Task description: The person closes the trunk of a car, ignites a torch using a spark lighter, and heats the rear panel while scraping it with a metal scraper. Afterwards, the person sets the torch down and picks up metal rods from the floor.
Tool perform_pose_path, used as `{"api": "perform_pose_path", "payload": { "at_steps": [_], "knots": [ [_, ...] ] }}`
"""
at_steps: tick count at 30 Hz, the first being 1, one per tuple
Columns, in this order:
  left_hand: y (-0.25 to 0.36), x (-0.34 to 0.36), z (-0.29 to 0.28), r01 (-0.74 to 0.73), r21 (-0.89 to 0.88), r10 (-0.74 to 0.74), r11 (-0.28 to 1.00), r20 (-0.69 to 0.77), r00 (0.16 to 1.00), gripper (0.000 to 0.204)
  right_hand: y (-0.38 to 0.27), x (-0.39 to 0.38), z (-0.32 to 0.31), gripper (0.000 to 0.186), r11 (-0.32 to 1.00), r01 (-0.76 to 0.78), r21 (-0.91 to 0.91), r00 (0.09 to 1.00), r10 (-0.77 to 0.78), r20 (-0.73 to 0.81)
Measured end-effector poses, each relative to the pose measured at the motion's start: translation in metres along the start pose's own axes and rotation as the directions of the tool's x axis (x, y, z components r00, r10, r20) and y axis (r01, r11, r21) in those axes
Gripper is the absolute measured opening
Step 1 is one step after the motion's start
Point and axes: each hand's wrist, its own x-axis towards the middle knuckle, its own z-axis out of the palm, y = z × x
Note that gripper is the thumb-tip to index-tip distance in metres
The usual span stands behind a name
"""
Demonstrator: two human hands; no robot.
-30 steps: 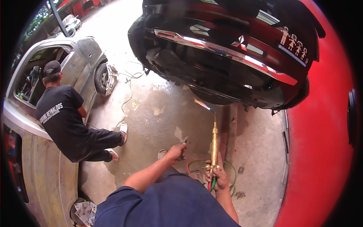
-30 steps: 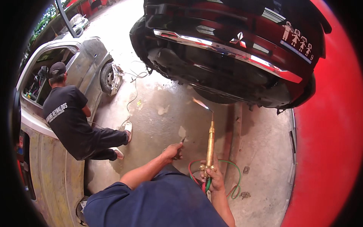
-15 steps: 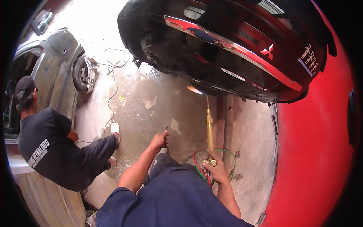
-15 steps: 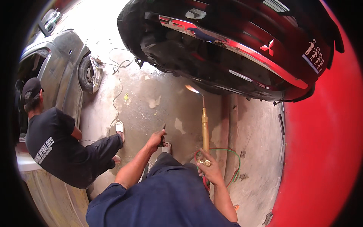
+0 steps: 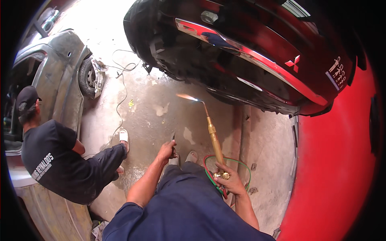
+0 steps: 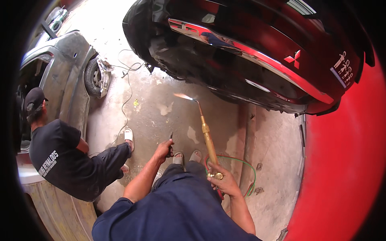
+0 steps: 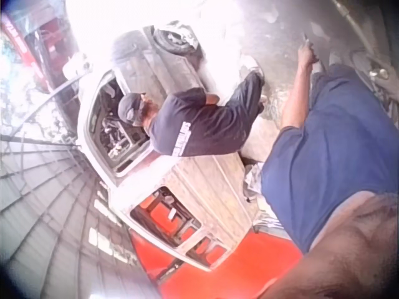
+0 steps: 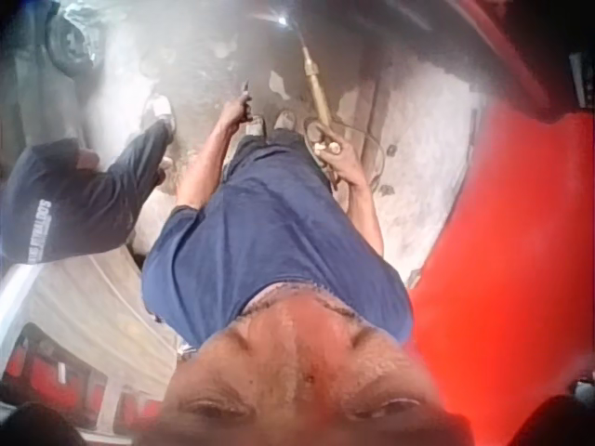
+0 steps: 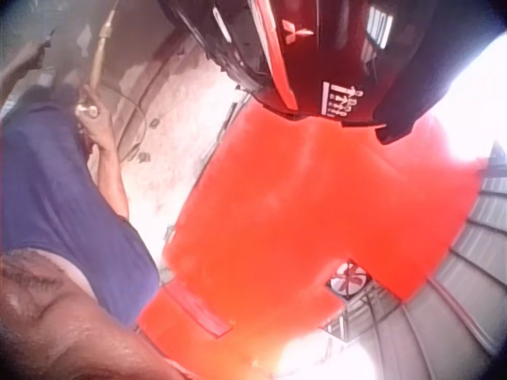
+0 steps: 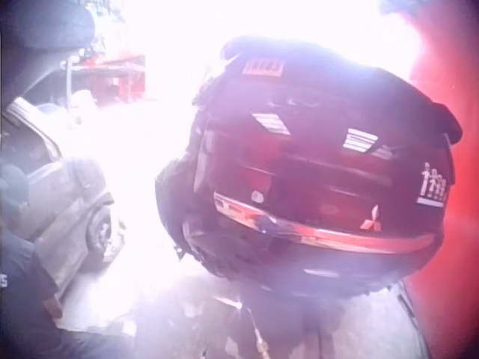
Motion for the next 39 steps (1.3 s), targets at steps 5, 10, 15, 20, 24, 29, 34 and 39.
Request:
{"api": "perform_pose_path", "payload": {
  "at_steps": [5,10,15,20,24,29,34,39],
  "knots": [
    [-0.037,0.004,0.028,0.072,0.022,-0.072,0.997,0.010,0.997,0.037,-0.013,0.017,-0.034,0.061,1.000,-0.011,-0.022,0.999,0.012,0.046],
    [-0.037,0.009,0.062,0.106,0.002,-0.106,0.994,0.068,0.992,0.038,-0.015,0.036,-0.073,0.062,0.999,0.012,-0.041,0.996,-0.008,0.093],
    [-0.026,0.021,0.075,0.063,0.065,-0.066,0.996,0.045,0.997,0.038,-0.022,0.046,-0.095,0.062,0.997,-0.004,-0.071,0.995,0.012,0.102],
    [-0.033,0.048,0.067,0.022,0.152,-0.025,0.988,0.017,1.000,0.040,-0.021,0.056,-0.098,0.063,0.993,0.019,-0.119,0.996,-0.009,0.084],
    [-0.048,0.092,0.051,0.065,0.210,-0.078,0.975,0.055,0.995,0.041,-0.015,0.083,-0.090,0.056,0.978,0.130,-0.163,0.987,-0.112,0.114],
    [-0.083,0.181,0.016,0.055,0.316,-0.069,0.947,0.032,0.997,0.033,0.023,0.146,-0.095,0.055,0.951,0.225,-0.210,0.969,-0.196,0.149],
    [-0.104,0.268,-0.029,0.046,0.394,-0.028,0.918,-0.053,0.998,0.037,0.074,0.237,-0.108,0.051,0.898,0.368,-0.241,0.927,-0.337,0.163],
    [-0.161,0.370,-0.103,-0.125,0.593,0.229,0.795,-0.105,0.968,0.044,0.116,0.319,-0.133,0.056,0.645,0.711,-0.281,0.693,-0.571,0.441]
  ]
}}
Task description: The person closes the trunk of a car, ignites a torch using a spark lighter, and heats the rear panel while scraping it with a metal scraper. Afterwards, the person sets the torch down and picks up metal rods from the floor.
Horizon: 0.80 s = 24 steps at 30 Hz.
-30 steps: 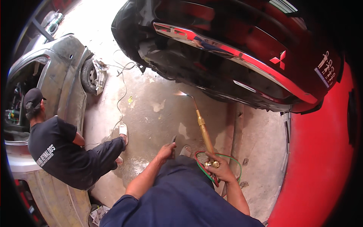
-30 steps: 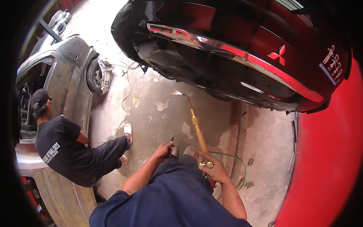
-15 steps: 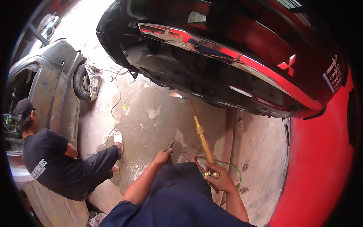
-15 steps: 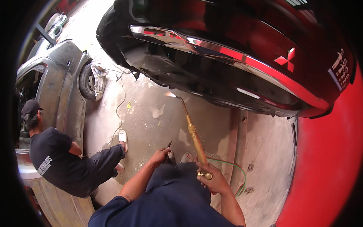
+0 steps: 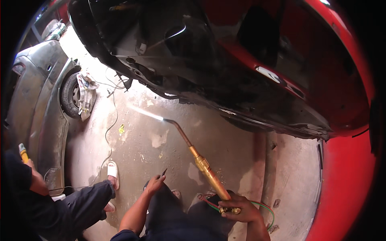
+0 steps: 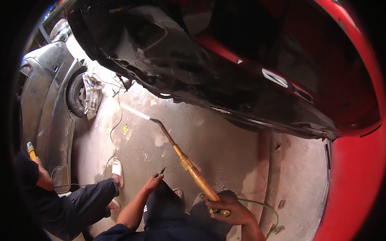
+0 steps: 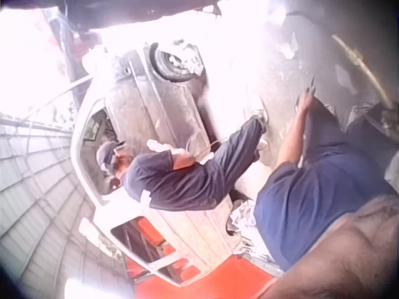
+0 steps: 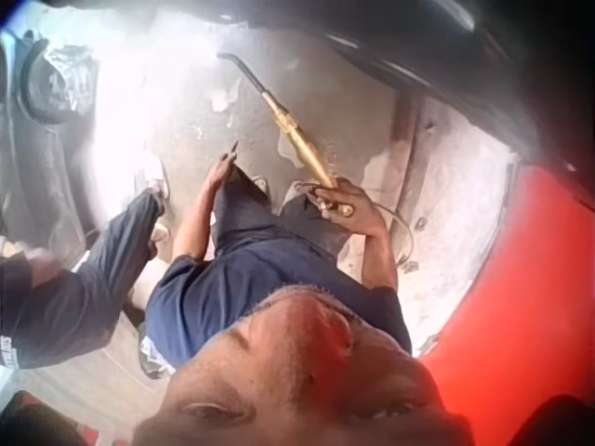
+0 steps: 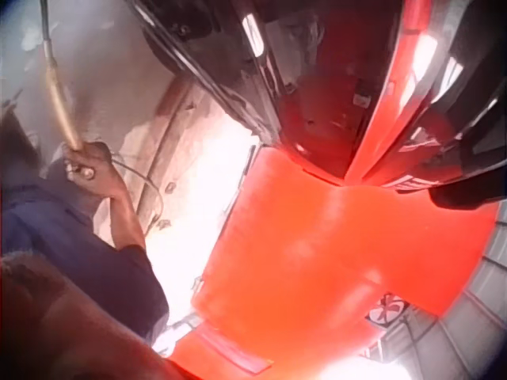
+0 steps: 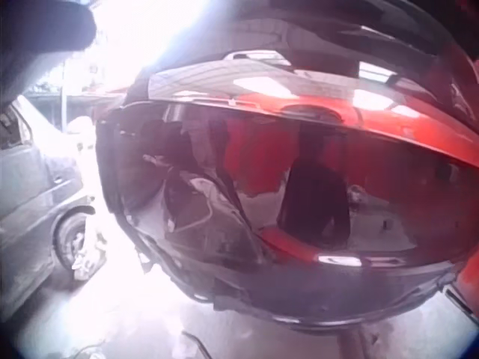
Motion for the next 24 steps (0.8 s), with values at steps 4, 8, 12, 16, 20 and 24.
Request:
{"api": "perform_pose_path", "payload": {
  "at_steps": [4,8,12,16,20,24],
  "knots": [
    [-0.021,0.051,-0.003,0.148,-0.211,-0.120,0.966,0.137,0.983,0.045,0.061,0.000,0.005,0.050,0.991,0.004,0.135,1.000,-0.004,-0.004],
    [-0.026,0.084,-0.001,0.188,-0.521,-0.108,0.833,0.181,0.978,0.036,0.127,-0.017,0.004,0.056,1.000,0.029,-0.007,0.998,-0.030,-0.060],
    [-0.030,0.095,-0.004,0.075,-0.597,0.008,0.799,0.134,0.991,0.039,0.136,-0.014,0.010,0.055,0.985,0.163,0.049,0.977,-0.154,-0.149],
    [-0.039,0.104,-0.003,-0.018,-0.628,0.076,0.778,0.066,0.995,0.039,0.125,-0.020,0.008,0.055,0.980,0.183,0.077,0.973,-0.169,-0.160],
    [-0.038,0.108,-0.001,-0.014,-0.531,0.053,0.847,0.059,0.997,0.039,0.099,-0.026,0.005,0.057,0.991,0.131,-0.013,0.970,-0.131,-0.203],
    [-0.038,0.114,-0.001,-0.026,-0.523,0.070,0.852,0.065,0.995,0.037,0.103,-0.036,0.010,0.054,0.989,0.147,0.019,0.965,-0.139,-0.220]
  ]
}}
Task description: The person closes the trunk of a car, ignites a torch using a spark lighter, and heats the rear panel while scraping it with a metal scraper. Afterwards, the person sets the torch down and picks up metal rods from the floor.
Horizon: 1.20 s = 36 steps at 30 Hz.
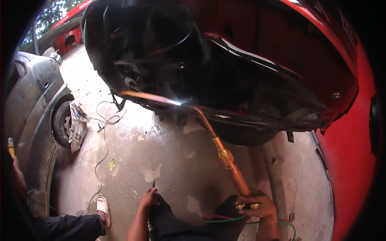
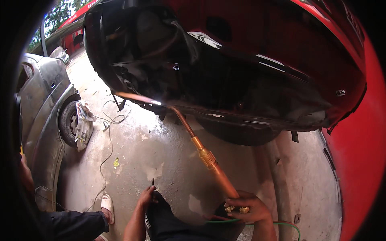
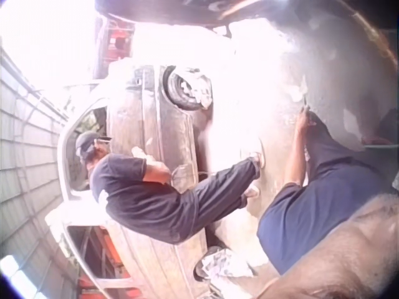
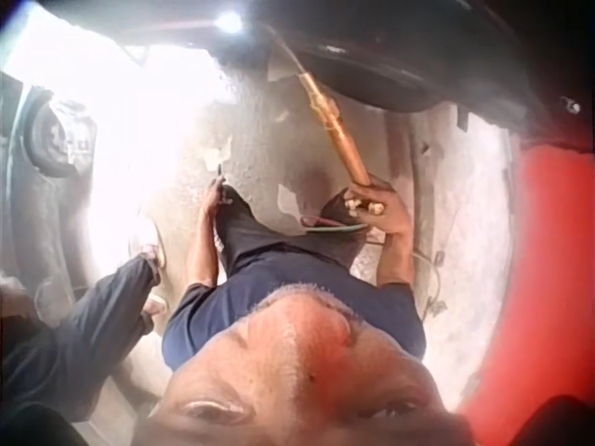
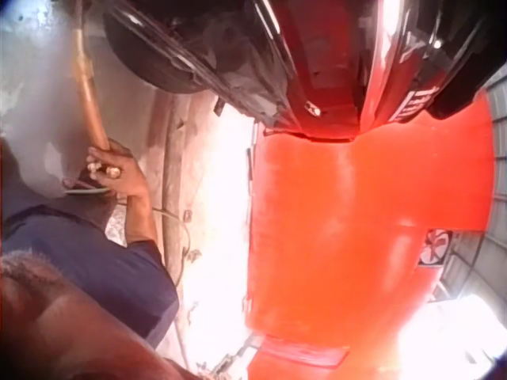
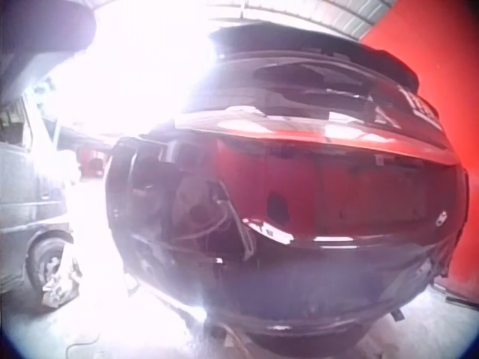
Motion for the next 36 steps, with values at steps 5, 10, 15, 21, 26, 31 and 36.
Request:
{"api": "perform_pose_path", "payload": {
  "at_steps": [5,10,15,21,26,31,36],
  "knots": [
    [-0.005,0.006,-0.006,-0.007,-0.014,0.007,1.000,0.015,1.000,0.036,0.016,-0.026,0.003,0.057,0.995,-0.078,0.066,0.995,0.081,-0.050],
    [-0.001,0.010,0.000,0.013,0.009,-0.013,1.000,0.022,1.000,0.037,0.022,-0.036,-0.002,0.060,0.995,-0.098,-0.017,0.993,0.097,-0.073],
    [-0.006,0.016,0.002,0.010,0.049,-0.010,0.999,-0.010,1.000,0.038,0.015,-0.013,0.013,0.065,1.000,0.015,-0.022,0.978,-0.020,-0.208],
    [-0.004,0.010,0.001,0.015,0.015,-0.015,1.000,-0.006,1.000,0.038,0.009,0.038,0.032,0.057,0.974,-0.105,-0.203,0.947,0.035,-0.320],
    [-0.006,0.007,-0.002,-0.003,-0.018,0.003,1.000,-0.002,1.000,0.038,0.004,0.071,0.044,0.062,0.903,-0.032,-0.429,0.948,-0.108,-0.299],
    [-0.008,0.004,-0.002,-0.010,-0.032,0.010,0.999,0.005,1.000,0.039,0.007,0.088,0.049,0.058,0.890,0.008,-0.456,0.935,-0.169,-0.313],
    [-0.011,0.005,0.001,-0.024,-0.025,0.025,0.999,0.008,1.000,0.040,0.015,0.097,0.048,0.059,0.901,0.032,-0.432,0.943,-0.171,-0.287]
  ]
}}
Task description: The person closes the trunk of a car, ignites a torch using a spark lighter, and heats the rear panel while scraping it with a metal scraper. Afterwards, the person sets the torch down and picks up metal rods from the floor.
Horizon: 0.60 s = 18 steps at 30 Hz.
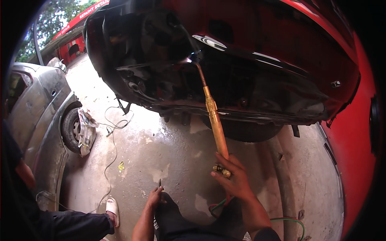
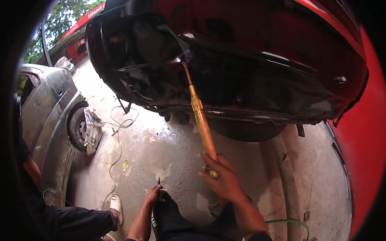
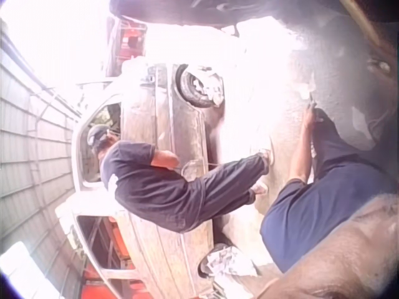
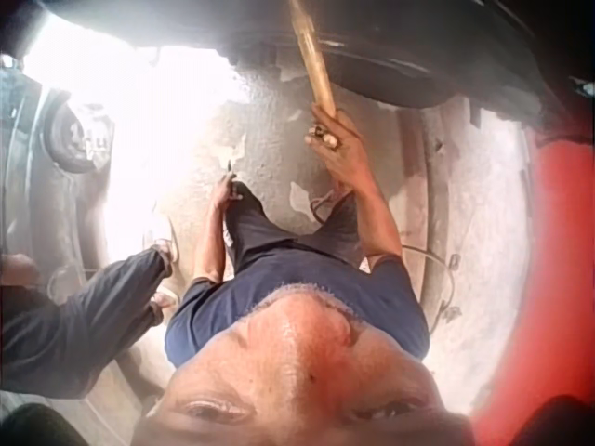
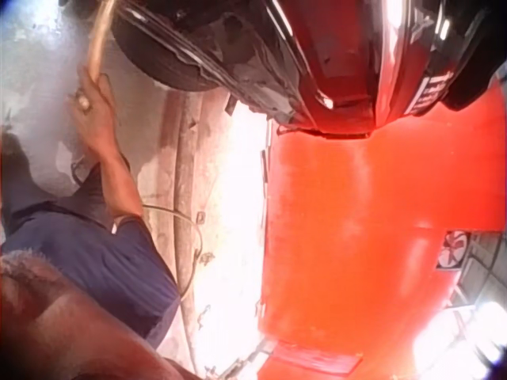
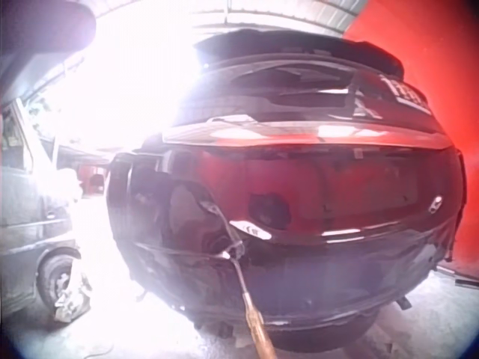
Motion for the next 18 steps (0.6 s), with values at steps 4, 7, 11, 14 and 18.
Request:
{"api": "perform_pose_path", "payload": {
  "at_steps": [4,7,11,14,18],
  "knots": [
    [-0.0021,0.0036,0.0001,-0.008,0.010,0.008,1.000,0.004,1.000,0.040,0.0037,0.0018,0.0054,0.059,1.000,-0.003,0.005,1.000,0.003,0.022],
    [0.0023,-0.0007,0.0038,-0.018,0.012,0.018,1.000,0.002,1.000,0.041,0.0024,-0.0013,0.0045,0.059,0.999,0.013,-0.033,0.999,-0.014,-0.034],
    [0.0019,0.0003,0.0029,-0.021,-0.030,0.022,0.999,0.005,1.000,0.043,0.0040,-0.0011,0.0029,0.059,1.000,-0.009,-0.021,0.998,0.008,-0.057],
    [-0.0027,0.0023,0.0009,-0.040,-0.032,0.040,0.999,0.018,0.999,0.048,0.0030,0.0033,0.0029,0.060,1.000,0.024,-0.015,0.998,-0.025,-0.064],
    [-0.0040,0.0033,0.0088,-0.025,-0.054,0.028,0.998,0.043,0.999,0.051,0.0001,0.0071,0.0016,0.059,1.000,-0.010,-0.024,1.000,0.010,-0.009]
  ]
}}
